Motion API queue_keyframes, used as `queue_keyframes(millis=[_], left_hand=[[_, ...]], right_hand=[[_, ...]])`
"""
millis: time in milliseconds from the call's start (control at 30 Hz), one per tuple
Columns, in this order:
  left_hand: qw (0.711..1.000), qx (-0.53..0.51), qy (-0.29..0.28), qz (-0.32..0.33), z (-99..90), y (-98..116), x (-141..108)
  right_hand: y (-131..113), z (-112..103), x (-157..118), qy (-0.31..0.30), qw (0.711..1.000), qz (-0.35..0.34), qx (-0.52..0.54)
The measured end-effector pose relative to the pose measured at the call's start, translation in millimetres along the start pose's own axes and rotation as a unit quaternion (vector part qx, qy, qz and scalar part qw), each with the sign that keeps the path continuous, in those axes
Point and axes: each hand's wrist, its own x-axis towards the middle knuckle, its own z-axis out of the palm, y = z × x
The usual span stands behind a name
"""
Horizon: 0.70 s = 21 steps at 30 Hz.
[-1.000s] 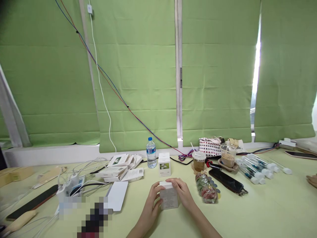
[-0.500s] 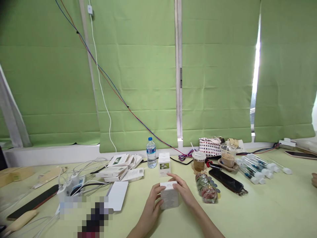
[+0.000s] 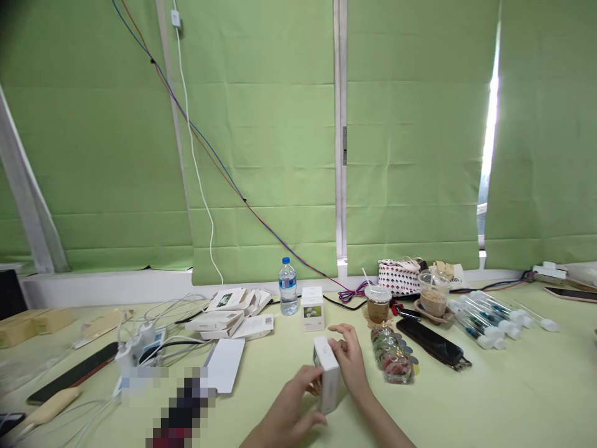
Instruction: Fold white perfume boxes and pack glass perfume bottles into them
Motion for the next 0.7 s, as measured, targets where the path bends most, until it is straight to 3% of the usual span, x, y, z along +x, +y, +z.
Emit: queue_keyframes(millis=[67, 133, 233, 300, 400, 500, 700], left_hand=[[0.998, 0.003, -0.017, 0.055, 4.3, 2.8, -0.9], [0.996, 0.011, 0.035, 0.080, 6.1, 3.4, -0.6], [0.987, 0.039, 0.148, 0.058, 2.1, 0.4, 1.1], [0.983, 0.049, 0.177, 0.015, -2.4, -2.7, 2.8], [0.990, -0.001, 0.129, -0.053, -6.0, -7.1, 5.3], [0.989, -0.083, 0.064, -0.107, -3.9, -10.6, 6.5], [0.986, -0.091, 0.085, -0.114, 3.2, -15.3, 6.4]], right_hand=[[0.7, -2.4, 0.8, -0.011, 1.000, 0.005, 0.013], [0.6, -5.2, -0.1, -0.007, 1.000, 0.003, 0.015], [1.1, -9.0, -4.2, -0.012, 0.999, -0.048, -0.001], [2.5, -10.6, -7.8, -0.018, 0.992, -0.122, -0.039], [5.8, -11.5, -12.7, -0.015, 0.967, -0.227, -0.116], [9.3, -10.8, -15.9, -0.034, 0.945, -0.277, -0.170], [16.6, -8.0, -18.8, -0.048, 0.930, -0.309, -0.192]])
